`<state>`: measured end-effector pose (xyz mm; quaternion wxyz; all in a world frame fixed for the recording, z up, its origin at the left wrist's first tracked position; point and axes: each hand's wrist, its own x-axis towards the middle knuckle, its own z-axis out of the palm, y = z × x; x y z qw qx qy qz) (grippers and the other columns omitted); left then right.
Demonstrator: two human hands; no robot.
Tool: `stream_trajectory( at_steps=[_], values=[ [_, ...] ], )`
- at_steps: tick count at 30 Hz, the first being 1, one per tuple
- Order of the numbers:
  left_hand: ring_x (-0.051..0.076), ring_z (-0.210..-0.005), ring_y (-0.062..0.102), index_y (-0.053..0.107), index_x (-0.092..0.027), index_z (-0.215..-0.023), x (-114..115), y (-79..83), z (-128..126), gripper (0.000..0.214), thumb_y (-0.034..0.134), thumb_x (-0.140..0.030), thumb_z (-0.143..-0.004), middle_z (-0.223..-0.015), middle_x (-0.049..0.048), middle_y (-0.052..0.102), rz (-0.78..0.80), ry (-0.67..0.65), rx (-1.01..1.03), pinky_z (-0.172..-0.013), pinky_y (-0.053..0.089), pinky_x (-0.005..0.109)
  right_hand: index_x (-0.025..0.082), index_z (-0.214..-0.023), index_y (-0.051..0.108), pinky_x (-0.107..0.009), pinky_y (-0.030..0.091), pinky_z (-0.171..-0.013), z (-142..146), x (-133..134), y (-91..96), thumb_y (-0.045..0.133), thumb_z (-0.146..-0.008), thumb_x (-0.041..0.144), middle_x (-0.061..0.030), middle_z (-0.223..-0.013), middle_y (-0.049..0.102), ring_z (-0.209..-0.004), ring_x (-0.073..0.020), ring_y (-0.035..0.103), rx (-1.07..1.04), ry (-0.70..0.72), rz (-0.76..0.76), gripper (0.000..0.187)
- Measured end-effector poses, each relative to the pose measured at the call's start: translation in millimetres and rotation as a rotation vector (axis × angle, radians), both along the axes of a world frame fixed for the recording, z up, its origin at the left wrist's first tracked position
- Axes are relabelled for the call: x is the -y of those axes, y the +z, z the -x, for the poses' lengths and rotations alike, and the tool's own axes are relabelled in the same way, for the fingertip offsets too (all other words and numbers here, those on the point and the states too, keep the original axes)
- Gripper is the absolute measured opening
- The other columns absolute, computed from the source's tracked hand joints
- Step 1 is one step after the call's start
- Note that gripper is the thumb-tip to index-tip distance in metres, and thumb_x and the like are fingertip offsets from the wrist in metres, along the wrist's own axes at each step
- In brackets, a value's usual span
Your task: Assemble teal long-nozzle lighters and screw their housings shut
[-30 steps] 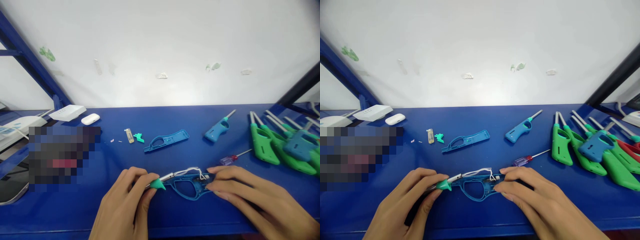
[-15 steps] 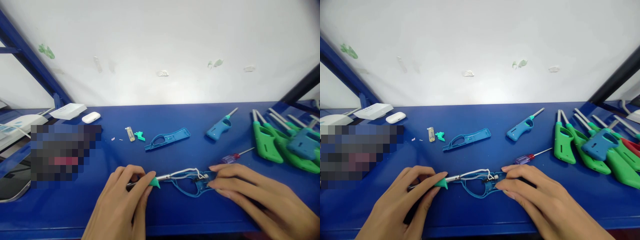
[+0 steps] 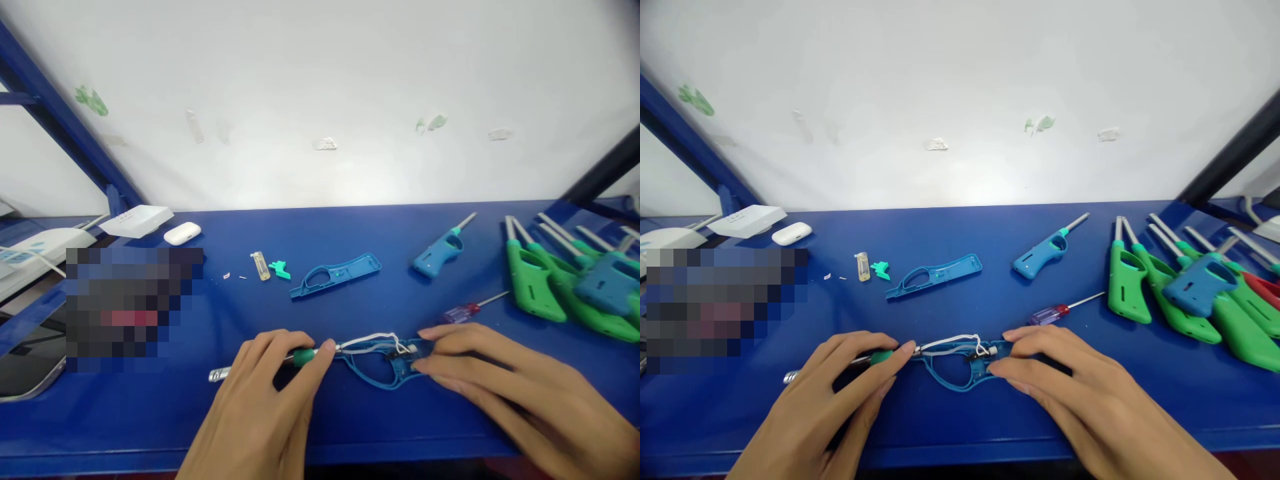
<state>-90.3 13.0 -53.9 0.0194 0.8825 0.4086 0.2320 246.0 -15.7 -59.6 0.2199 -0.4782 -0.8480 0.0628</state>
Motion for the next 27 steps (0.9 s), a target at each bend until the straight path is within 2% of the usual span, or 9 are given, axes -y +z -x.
stream_trajectory(
  at_steps=[3, 6, 11, 16, 22, 27],
  values=[
    [0.031, -0.124, 0.060, 0.048, -0.035, -0.159, -1, -2.1, 4, 0.068, 0.043, -0.006, -0.098, -0.137, 0.0106, 0.063, 0.008, -0.030, -0.030, -0.090, 0.063, 0.045, 0.039, -0.130, 0.075, -0.033, 0.061, -0.105, 1, -1, 0.8, 0.057, -0.104, 0.027, -0.0018, -0.136, 0.073, -0.127, -0.0240, 0.072, 0.005, 0.008, 0.005, 0.035],
    [0.031, -0.124, 0.060, 0.050, -0.034, -0.157, -2, -2.8, 5, 0.071, 0.044, -0.003, -0.094, -0.136, 0.0107, 0.063, 0.011, -0.039, -0.035, -0.093, 0.062, 0.046, 0.039, -0.132, 0.074, -0.032, 0.061, -0.105, 1, 0, 1.0, 0.059, -0.103, 0.027, -0.0018, -0.135, 0.073, -0.129, -0.0239, 0.071, 0.015, 0.025, 0.012, 0.035],
    [0.029, -0.119, 0.064, 0.054, -0.036, -0.154, -3, -1.7, 2, 0.070, 0.046, -0.004, -0.092, -0.133, 0.0089, 0.066, -0.009, -0.028, -0.014, -0.088, 0.063, 0.040, 0.040, -0.135, 0.072, -0.034, 0.060, -0.106, -2, 2, 1.2, 0.057, -0.103, 0.023, -0.0017, -0.134, 0.073, -0.132, -0.0231, 0.068, 0.020, 0.057, 0.008, 0.040],
    [0.024, -0.111, 0.067, 0.060, -0.043, -0.147, -1, -1.5, 1, 0.067, 0.041, -0.002, -0.097, -0.127, 0.0055, 0.069, -0.007, 0.029, 0.034, -0.083, 0.062, 0.033, 0.041, -0.138, 0.071, -0.037, 0.060, -0.107, -5, 1, 1.1, 0.055, -0.102, 0.021, -0.0019, -0.130, 0.075, -0.133, -0.0247, 0.068, 0.018, 0.078, -0.012, 0.044],
    [0.022, -0.110, 0.068, 0.060, -0.043, -0.147, -3, -4.8, 3, 0.064, 0.041, -0.003, -0.101, -0.129, 0.0054, 0.068, -0.003, -0.028, 0.069, -0.080, 0.061, 0.029, 0.043, -0.142, 0.067, -0.035, 0.058, -0.110, -8, 4, -1.0, 0.052, -0.101, 0.015, -0.0004, -0.131, 0.074, -0.137, -0.0228, 0.065, 0.052, 0.078, -0.029, 0.053],
    [0.021, -0.111, 0.066, 0.060, -0.042, -0.145, -3, -5.3, 2, 0.063, 0.041, -0.002, -0.100, -0.128, 0.0050, 0.066, 0.015, -0.029, 0.077, -0.079, 0.060, 0.028, 0.041, -0.146, 0.064, -0.036, 0.056, -0.113, -12, 5, -7.5, 0.054, -0.101, 0.016, -0.0013, -0.136, 0.071, -0.140, -0.0232, 0.062, 0.074, 0.084, -0.036, 0.052]
  ],
)
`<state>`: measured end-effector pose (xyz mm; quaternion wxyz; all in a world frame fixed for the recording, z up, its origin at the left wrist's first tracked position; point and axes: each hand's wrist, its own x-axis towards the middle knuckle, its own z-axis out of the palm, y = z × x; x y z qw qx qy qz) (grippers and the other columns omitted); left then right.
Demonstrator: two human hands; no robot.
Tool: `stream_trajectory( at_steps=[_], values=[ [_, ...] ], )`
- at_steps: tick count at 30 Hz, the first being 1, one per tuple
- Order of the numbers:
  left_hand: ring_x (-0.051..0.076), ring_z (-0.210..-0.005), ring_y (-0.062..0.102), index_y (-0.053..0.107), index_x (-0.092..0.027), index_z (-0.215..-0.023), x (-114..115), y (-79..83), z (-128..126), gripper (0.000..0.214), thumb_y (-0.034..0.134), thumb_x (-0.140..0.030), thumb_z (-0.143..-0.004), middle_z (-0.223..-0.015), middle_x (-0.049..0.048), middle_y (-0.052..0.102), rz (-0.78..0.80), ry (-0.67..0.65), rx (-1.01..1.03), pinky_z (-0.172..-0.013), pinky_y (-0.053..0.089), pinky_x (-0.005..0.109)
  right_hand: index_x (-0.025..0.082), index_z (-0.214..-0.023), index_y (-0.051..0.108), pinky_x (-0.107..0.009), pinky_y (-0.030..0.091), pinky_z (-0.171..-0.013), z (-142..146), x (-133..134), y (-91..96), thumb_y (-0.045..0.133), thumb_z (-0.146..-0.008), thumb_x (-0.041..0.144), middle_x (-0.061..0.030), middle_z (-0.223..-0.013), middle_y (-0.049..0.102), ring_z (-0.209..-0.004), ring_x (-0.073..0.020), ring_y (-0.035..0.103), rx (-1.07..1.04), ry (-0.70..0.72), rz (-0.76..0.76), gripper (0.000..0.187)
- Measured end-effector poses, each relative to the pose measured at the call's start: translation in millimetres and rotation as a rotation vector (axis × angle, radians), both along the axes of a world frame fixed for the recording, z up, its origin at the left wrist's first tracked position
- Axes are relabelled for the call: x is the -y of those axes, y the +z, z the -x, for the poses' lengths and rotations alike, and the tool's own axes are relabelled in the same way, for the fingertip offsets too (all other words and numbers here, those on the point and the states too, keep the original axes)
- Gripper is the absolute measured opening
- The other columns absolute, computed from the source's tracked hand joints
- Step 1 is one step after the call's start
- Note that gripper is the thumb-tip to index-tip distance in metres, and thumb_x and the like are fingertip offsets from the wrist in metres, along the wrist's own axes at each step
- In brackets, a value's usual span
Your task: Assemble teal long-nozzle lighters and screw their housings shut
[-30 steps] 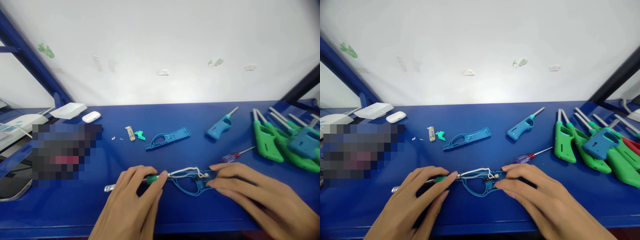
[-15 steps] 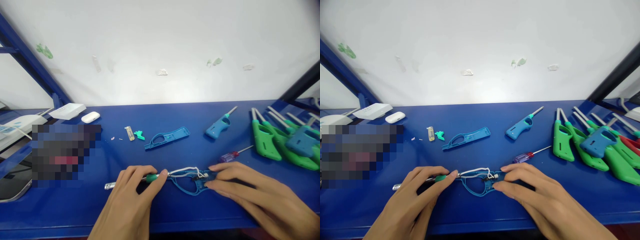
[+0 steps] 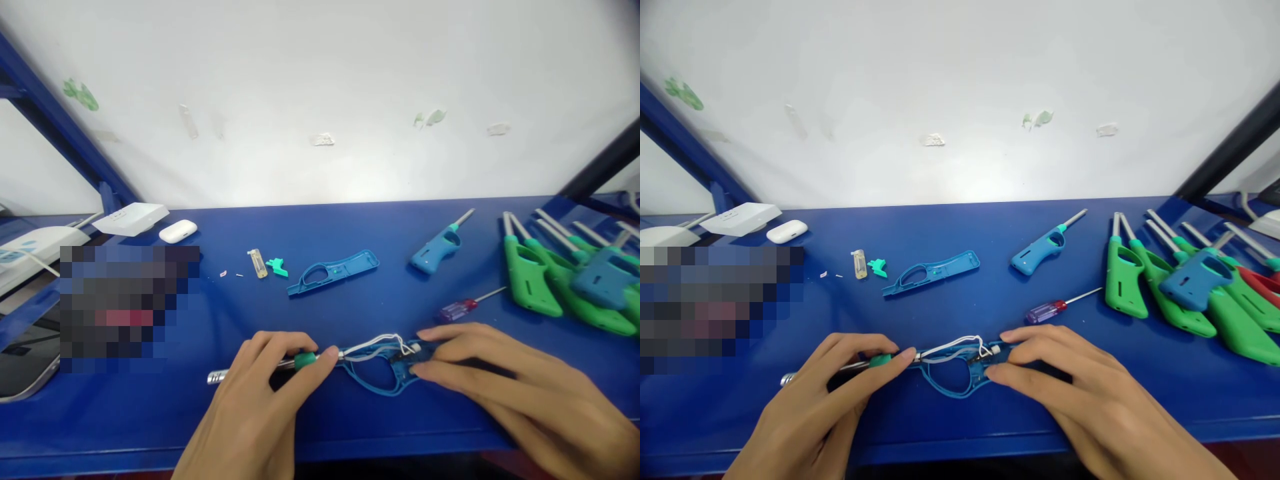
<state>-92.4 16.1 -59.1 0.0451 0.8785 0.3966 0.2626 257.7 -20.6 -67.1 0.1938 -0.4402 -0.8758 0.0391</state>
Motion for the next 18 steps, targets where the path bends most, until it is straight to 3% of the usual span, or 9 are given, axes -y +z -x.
stream_trajectory(
  at_steps=[14, 18],
  values=[
    [0.024, -0.113, 0.061, 0.054, -0.036, -0.152, 3, 2.1, 2, 0.083, 0.036, 0.011, -0.086, -0.129, 0.0076, 0.063, -0.017, -0.029, -0.080, -0.081, 0.058, 0.034, 0.038, -0.144, 0.065, -0.037, 0.057, -0.111, 2, -1, 4.3, 0.051, -0.102, 0.017, -0.0030, -0.135, 0.071, -0.139, -0.0228, 0.062, 0.023, 0.014, -0.012, 0.049],
    [0.024, -0.109, 0.063, 0.058, -0.029, -0.148, 1, 9.2, 2, 0.070, 0.040, 0.006, -0.090, -0.127, 0.0091, 0.066, -0.043, -0.075, -0.147, -0.082, 0.059, 0.034, 0.039, -0.143, 0.066, -0.037, 0.058, -0.110, 3, 0, 4.2, 0.050, -0.104, 0.017, -0.0035, -0.132, 0.072, -0.137, -0.0224, 0.064, 0.000, 0.021, -0.018, 0.048]
  ],
)
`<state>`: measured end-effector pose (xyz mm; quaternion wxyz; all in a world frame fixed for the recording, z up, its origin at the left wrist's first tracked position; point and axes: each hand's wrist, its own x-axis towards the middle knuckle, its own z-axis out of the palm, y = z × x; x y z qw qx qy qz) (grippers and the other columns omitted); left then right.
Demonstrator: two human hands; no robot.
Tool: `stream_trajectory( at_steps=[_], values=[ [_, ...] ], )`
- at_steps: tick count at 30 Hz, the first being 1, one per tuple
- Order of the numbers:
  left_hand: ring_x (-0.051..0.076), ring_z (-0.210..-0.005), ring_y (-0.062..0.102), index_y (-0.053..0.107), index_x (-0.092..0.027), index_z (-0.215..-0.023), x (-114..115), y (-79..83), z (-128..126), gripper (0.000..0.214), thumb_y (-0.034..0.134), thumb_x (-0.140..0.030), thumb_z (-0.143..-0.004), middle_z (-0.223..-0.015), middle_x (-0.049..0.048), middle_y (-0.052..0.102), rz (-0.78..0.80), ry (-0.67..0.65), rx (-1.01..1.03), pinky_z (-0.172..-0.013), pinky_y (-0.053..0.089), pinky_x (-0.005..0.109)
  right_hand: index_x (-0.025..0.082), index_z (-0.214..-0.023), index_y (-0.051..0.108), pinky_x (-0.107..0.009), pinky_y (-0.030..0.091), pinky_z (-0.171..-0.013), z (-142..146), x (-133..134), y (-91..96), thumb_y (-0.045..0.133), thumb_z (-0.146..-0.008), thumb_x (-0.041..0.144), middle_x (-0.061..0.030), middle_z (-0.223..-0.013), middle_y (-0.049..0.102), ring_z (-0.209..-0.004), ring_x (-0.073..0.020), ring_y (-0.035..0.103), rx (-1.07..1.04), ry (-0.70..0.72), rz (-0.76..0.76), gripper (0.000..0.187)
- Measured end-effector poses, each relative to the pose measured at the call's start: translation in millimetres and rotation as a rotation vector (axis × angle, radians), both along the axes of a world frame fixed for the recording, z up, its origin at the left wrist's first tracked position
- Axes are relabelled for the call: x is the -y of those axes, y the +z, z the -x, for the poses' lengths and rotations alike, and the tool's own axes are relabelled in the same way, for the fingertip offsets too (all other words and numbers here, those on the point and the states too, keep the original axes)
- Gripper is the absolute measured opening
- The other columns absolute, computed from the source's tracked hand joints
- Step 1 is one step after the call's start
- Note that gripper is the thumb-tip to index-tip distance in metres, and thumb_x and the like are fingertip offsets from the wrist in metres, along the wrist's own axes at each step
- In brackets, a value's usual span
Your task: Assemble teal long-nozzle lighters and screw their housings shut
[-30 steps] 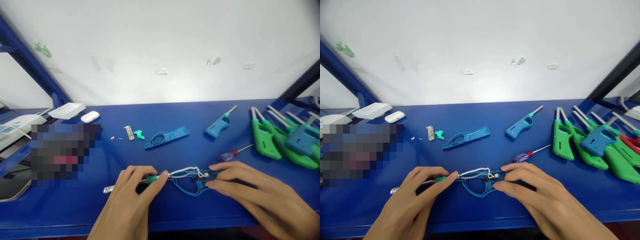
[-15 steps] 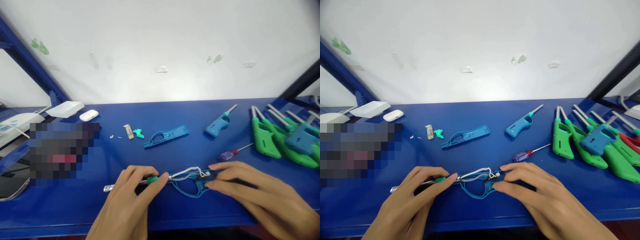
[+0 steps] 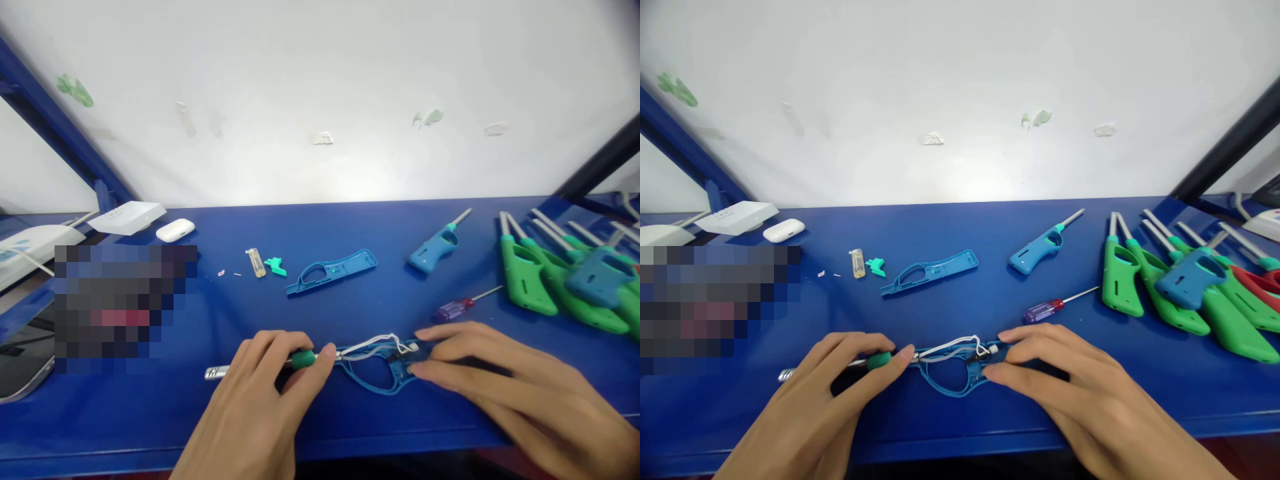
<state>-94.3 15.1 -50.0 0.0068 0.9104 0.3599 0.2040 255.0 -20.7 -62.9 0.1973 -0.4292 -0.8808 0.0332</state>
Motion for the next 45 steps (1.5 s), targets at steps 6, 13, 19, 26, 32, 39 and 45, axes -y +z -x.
stream_trajectory(
  at_steps=[6, 13, 19, 26, 32, 39, 45],
  values=[
    [0.029, -0.112, 0.063, 0.063, -0.026, -0.143, -1, 5.3, -8, 0.060, 0.043, 0.001, -0.094, -0.124, 0.0110, 0.068, -0.093, 0.013, -0.032, -0.086, 0.060, 0.041, 0.041, -0.134, 0.069, -0.031, 0.059, -0.108, 9, 2, 4.3, 0.056, -0.106, 0.028, 0.0005, -0.133, 0.072, -0.129, -0.0197, 0.069, -0.093, -0.065, 0.007, 0.034],
    [0.030, -0.109, 0.059, 0.064, -0.015, -0.135, -5, 1.8, -15, 0.030, 0.048, -0.015, -0.109, -0.116, 0.0141, 0.064, -0.136, -0.029, 0.103, -0.086, 0.061, 0.049, 0.037, -0.136, 0.063, -0.019, 0.059, -0.100, 20, 0, 15.6, 0.065, -0.104, 0.038, 0.0013, -0.129, 0.071, -0.115, -0.0138, 0.074, -0.121, -0.150, 0.031, 0.032],
    [0.030, -0.110, 0.057, 0.063, -0.014, -0.135, -4, 0.6, -16, 0.030, 0.048, -0.013, -0.109, -0.117, 0.0139, 0.062, -0.146, -0.061, 0.119, -0.085, 0.061, 0.047, 0.037, -0.129, 0.065, -0.016, 0.053, -0.103, 22, -5, 19.0, 0.052, -0.110, 0.027, 0.0036, -0.126, 0.069, -0.113, -0.0097, 0.072, -0.160, -0.150, 0.014, 0.025],
    [0.029, -0.114, 0.057, 0.063, -0.016, -0.139, -2, -5.2, -11, 0.035, 0.051, -0.011, -0.107, -0.119, 0.0133, 0.064, -0.142, -0.047, 0.118, -0.088, 0.062, 0.043, 0.036, -0.121, 0.067, -0.015, 0.052, -0.102, 23, -7, 16.7, 0.056, -0.109, 0.029, 0.0042, -0.119, 0.070, -0.109, -0.0094, 0.073, -0.189, -0.147, -0.009, 0.017],
    [0.028, -0.119, 0.059, 0.060, -0.023, -0.146, 1, -8.6, -8, 0.047, 0.051, -0.006, -0.103, -0.124, 0.0108, 0.066, -0.058, -0.039, 0.091, -0.092, 0.063, 0.042, 0.035, -0.115, 0.071, -0.017, 0.057, -0.094, 25, -9, 17.3, 0.060, -0.108, 0.028, 0.0039, -0.111, 0.074, -0.101, -0.0115, 0.075, -0.212, -0.146, -0.047, 0.015],
    [0.029, -0.112, 0.062, 0.061, -0.020, -0.142, -1, -5.9, -12, 0.043, 0.051, -0.006, -0.103, -0.120, 0.0125, 0.065, -0.073, -0.041, 0.103, -0.086, 0.065, 0.043, 0.033, -0.113, 0.073, -0.022, 0.061, -0.091, 22, -5, 14.4, 0.058, -0.107, 0.027, 0.0015, -0.111, 0.076, -0.100, -0.0151, 0.075, -0.200, -0.142, -0.073, 0.017],
    [0.029, -0.110, 0.064, 0.062, -0.019, -0.140, -1, -4.8, -11, 0.036, 0.050, -0.011, -0.106, -0.118, 0.0121, 0.068, -0.112, -0.040, 0.075, -0.088, 0.063, 0.046, 0.033, -0.116, 0.072, -0.021, 0.059, -0.095, 23, -3, 12.7, 0.059, -0.108, 0.028, 0.0019, -0.114, 0.075, -0.104, -0.0143, 0.075, -0.184, -0.180, -0.072, 0.016]
  ],
)
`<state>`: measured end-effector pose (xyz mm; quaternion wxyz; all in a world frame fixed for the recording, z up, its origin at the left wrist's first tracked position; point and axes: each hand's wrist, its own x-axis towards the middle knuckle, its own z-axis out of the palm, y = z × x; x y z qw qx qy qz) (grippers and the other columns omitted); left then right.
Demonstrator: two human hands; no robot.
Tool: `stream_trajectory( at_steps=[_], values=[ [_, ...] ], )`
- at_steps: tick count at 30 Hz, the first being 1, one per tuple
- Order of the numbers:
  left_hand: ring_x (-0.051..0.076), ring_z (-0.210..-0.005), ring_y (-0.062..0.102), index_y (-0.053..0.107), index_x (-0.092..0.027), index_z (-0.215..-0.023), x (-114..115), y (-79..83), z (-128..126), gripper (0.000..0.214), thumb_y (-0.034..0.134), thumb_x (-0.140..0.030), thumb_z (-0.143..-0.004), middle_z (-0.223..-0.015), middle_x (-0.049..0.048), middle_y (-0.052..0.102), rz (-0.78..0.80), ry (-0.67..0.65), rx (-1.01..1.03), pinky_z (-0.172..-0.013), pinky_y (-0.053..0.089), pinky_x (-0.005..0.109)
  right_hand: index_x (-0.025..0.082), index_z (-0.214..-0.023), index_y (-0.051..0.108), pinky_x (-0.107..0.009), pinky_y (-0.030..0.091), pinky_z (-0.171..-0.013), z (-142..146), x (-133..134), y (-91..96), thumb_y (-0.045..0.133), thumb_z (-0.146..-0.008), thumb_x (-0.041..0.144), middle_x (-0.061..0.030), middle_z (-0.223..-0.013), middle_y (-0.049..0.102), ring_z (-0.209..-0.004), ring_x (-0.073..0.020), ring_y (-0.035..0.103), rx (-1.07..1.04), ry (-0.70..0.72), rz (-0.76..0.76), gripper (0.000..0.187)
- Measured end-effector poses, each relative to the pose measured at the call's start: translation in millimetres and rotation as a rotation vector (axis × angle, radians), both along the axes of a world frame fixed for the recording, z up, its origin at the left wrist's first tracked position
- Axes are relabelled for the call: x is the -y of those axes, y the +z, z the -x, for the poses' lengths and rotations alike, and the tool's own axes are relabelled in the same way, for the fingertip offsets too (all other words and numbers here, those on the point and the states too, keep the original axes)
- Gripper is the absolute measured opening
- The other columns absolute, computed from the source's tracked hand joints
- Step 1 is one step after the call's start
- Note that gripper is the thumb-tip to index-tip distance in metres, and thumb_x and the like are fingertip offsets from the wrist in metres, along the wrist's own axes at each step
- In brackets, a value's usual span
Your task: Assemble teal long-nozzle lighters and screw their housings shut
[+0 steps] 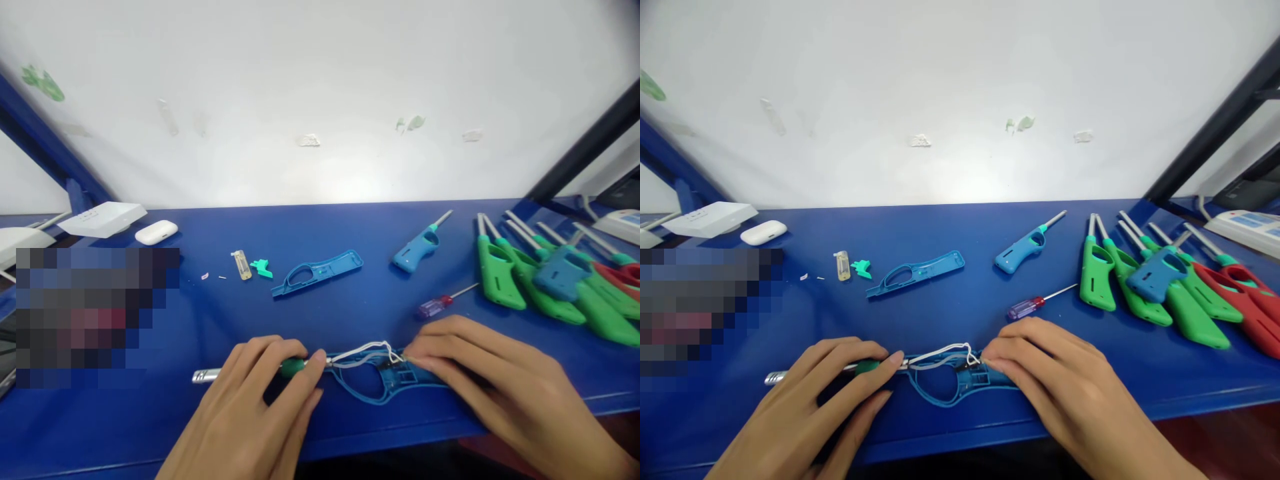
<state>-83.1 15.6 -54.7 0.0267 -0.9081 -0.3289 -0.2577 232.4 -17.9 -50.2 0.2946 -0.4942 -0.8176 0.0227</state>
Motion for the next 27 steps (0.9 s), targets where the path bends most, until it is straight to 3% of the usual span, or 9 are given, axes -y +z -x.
stream_trajectory(
  at_steps=[5, 9, 12, 17, 20, 27],
  values=[
    [0.029, -0.111, 0.067, 0.062, -0.023, -0.138, -3, 6.4, -6, 0.030, 0.054, -0.021, -0.108, -0.120, 0.0082, 0.072, -0.010, 0.035, -0.049, -0.092, 0.059, 0.048, 0.034, -0.115, 0.070, -0.019, 0.059, -0.091, 5, -1, 3.2, 0.062, -0.107, 0.028, 0.0032, -0.110, 0.075, -0.100, -0.0127, 0.075, -0.023, 0.034, 0.028, 0.013],
    [0.028, -0.101, 0.072, 0.069, -0.022, -0.131, -10, 19.2, -26, 0.032, 0.043, -0.022, -0.112, -0.115, 0.0075, 0.076, -0.005, 0.012, -0.082, -0.087, 0.061, 0.047, 0.033, -0.114, 0.071, -0.020, 0.059, -0.091, 5, -3, 4.9, 0.063, -0.106, 0.026, 0.0020, -0.109, 0.075, -0.099, -0.0136, 0.075, -0.051, 0.044, 0.046, 0.013],
    [0.030, -0.089, 0.074, 0.077, -0.020, -0.115, -16, 29.1, -38, 0.041, 0.037, -0.013, -0.106, -0.100, 0.0080, 0.078, -0.011, -0.011, -0.189, -0.077, 0.063, 0.048, 0.031, -0.112, 0.073, -0.023, 0.060, -0.091, 5, -3, 5.1, 0.062, -0.106, 0.026, 0.0008, -0.108, 0.076, -0.099, -0.0153, 0.075, -0.076, 0.050, 0.048, 0.013],
    [0.027, -0.071, 0.070, 0.075, -0.023, -0.088, -19, 38.0, -44, 0.035, 0.045, -0.004, -0.088, -0.084, 0.0051, 0.074, 0.047, -0.061, -0.307, -0.061, 0.060, 0.040, 0.029, -0.107, 0.075, -0.027, 0.062, -0.088, 5, -3, 4.8, 0.061, -0.106, 0.027, -0.0017, -0.107, 0.076, -0.099, -0.0181, 0.075, -0.112, 0.030, 0.107, 0.014],
    [0.028, -0.075, 0.071, 0.074, -0.023, -0.090, -15, 36.8, -44, 0.039, 0.047, -0.001, -0.074, -0.087, 0.0054, 0.075, 0.056, -0.076, -0.317, -0.064, 0.062, 0.041, 0.028, -0.107, 0.074, -0.027, 0.062, -0.087, 5, -3, 4.5, 0.059, -0.107, 0.025, -0.0018, -0.106, 0.076, -0.099, -0.0180, 0.075, -0.110, 0.038, 0.087, 0.015],
    [0.029, -0.078, 0.072, 0.077, -0.021, -0.100, -12, 25.2, -44, 0.041, 0.050, 0.000, -0.078, -0.093, 0.0063, 0.075, 0.119, -0.046, -0.235, -0.065, 0.066, 0.045, 0.029, -0.110, 0.072, -0.026, 0.060, -0.088, 4, -2, 3.1, 0.058, -0.108, 0.022, -0.0014, -0.109, 0.075, -0.101, -0.0171, 0.073, -0.088, 0.038, 0.076, 0.016]
  ],
)
